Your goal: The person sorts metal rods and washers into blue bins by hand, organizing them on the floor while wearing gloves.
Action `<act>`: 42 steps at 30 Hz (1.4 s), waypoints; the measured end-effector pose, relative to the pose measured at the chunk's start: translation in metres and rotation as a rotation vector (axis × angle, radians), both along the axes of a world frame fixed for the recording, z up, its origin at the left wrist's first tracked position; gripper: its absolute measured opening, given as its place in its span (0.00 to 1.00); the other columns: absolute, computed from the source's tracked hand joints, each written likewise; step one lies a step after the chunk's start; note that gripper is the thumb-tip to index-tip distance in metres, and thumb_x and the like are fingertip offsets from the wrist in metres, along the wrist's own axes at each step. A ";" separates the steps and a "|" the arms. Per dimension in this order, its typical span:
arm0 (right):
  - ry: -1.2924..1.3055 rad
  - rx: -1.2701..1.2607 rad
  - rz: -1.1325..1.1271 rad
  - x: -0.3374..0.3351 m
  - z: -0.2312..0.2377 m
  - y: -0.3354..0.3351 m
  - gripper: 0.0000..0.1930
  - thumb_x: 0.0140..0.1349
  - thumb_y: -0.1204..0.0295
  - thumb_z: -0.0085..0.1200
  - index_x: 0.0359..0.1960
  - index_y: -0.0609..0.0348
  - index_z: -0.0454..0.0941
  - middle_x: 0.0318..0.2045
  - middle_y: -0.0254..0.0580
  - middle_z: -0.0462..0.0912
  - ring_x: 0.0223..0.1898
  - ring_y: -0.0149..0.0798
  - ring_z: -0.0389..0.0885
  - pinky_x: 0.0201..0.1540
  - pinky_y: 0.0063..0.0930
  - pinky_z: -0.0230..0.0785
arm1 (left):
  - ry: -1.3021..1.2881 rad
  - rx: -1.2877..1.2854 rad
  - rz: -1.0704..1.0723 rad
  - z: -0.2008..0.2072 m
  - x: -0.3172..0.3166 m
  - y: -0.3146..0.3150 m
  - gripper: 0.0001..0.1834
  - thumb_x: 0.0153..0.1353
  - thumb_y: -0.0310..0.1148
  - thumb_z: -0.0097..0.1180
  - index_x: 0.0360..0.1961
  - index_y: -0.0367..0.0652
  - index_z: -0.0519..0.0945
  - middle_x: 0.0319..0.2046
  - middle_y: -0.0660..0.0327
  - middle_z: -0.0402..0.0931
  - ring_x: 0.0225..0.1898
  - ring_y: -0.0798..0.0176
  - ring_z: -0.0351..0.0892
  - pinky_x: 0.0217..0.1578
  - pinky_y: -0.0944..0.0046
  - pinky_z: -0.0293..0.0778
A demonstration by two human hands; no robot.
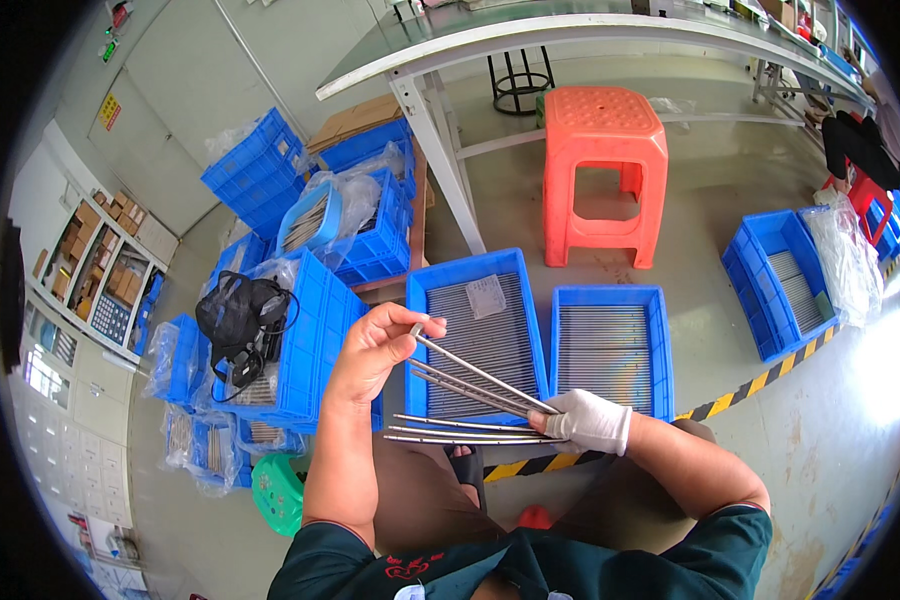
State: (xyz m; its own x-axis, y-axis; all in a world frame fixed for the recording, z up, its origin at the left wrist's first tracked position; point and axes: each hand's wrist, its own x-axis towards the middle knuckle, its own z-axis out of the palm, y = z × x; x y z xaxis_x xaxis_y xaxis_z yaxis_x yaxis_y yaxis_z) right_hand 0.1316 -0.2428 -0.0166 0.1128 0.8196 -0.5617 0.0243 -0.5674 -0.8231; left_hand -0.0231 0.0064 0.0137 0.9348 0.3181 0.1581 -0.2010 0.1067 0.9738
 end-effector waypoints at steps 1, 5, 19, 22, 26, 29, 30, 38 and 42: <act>0.017 0.016 0.013 0.000 -0.003 -0.001 0.21 0.64 0.53 0.48 0.30 0.62 0.77 0.15 0.31 0.71 0.18 0.27 0.68 0.21 0.24 0.61 | 0.000 0.000 0.001 0.000 0.000 0.000 0.12 0.57 0.27 0.57 0.42 0.36 0.75 0.38 0.53 0.79 0.46 0.60 0.77 0.51 0.62 0.68; -0.109 0.044 0.029 -0.001 -0.001 0.001 0.22 0.64 0.53 0.47 0.30 0.62 0.77 0.15 0.31 0.71 0.17 0.27 0.67 0.21 0.24 0.61 | 0.018 0.004 0.010 -0.002 -0.002 0.003 0.12 0.56 0.25 0.57 0.42 0.38 0.75 0.38 0.54 0.79 0.46 0.61 0.77 0.51 0.62 0.68; 0.762 0.261 -0.228 -0.002 -0.016 0.015 0.16 0.58 0.58 0.58 0.22 0.53 0.67 0.12 0.31 0.65 0.09 0.26 0.59 0.11 0.21 0.47 | 0.212 -0.167 -0.158 -0.037 0.029 -0.049 0.27 0.55 0.42 0.59 0.54 0.40 0.72 0.35 0.67 0.70 0.38 0.70 0.69 0.41 0.71 0.65; 0.611 0.276 -0.115 -0.019 -0.022 0.021 0.17 0.59 0.57 0.56 0.22 0.53 0.66 0.12 0.33 0.67 0.10 0.29 0.64 0.12 0.23 0.53 | 0.182 -0.124 -0.199 -0.038 0.042 -0.073 0.34 0.58 0.46 0.58 0.61 0.41 0.65 0.49 0.61 0.70 0.46 0.70 0.68 0.53 0.66 0.61; 0.000 0.619 0.036 -0.014 -0.048 0.030 0.19 0.58 0.56 0.57 0.39 0.60 0.72 0.21 0.40 0.76 0.25 0.38 0.77 0.30 0.30 0.70 | 0.158 -0.260 -0.223 -0.041 0.046 -0.087 0.13 0.60 0.38 0.56 0.27 0.40 0.72 0.37 0.62 0.72 0.43 0.67 0.70 0.46 0.65 0.66; -0.706 0.465 0.108 0.008 -0.041 0.032 0.27 0.55 0.53 0.57 0.49 0.61 0.70 0.36 0.50 0.80 0.39 0.43 0.80 0.42 0.35 0.71 | -0.097 0.769 0.271 -0.033 0.040 -0.077 0.14 0.57 0.39 0.58 0.20 0.43 0.75 0.33 0.62 0.71 0.36 0.62 0.69 0.37 0.62 0.67; -0.550 0.413 -0.009 0.013 -0.035 0.029 0.30 0.56 0.48 0.55 0.50 0.61 0.70 0.37 0.51 0.80 0.40 0.45 0.80 0.42 0.35 0.72 | -0.087 0.749 0.259 -0.028 0.038 -0.075 0.14 0.57 0.39 0.58 0.20 0.43 0.75 0.33 0.62 0.71 0.36 0.62 0.69 0.37 0.62 0.67; 1.281 0.139 0.001 -0.021 -0.035 0.003 0.23 0.62 0.51 0.47 0.43 0.62 0.72 0.38 0.52 0.79 0.36 0.47 0.80 0.40 0.41 0.73 | -0.154 1.710 0.487 -0.031 0.036 -0.082 0.12 0.45 0.43 0.61 0.20 0.48 0.76 0.35 0.62 0.71 0.33 0.62 0.68 0.31 0.62 0.64; 1.369 0.174 -0.049 -0.035 -0.022 0.004 0.15 0.61 0.66 0.53 0.46 0.58 0.68 0.27 0.37 0.73 0.22 0.34 0.71 0.24 0.28 0.65 | -0.173 1.722 0.537 -0.033 0.032 -0.089 0.12 0.46 0.43 0.62 0.25 0.48 0.78 0.37 0.61 0.71 0.33 0.63 0.68 0.31 0.64 0.64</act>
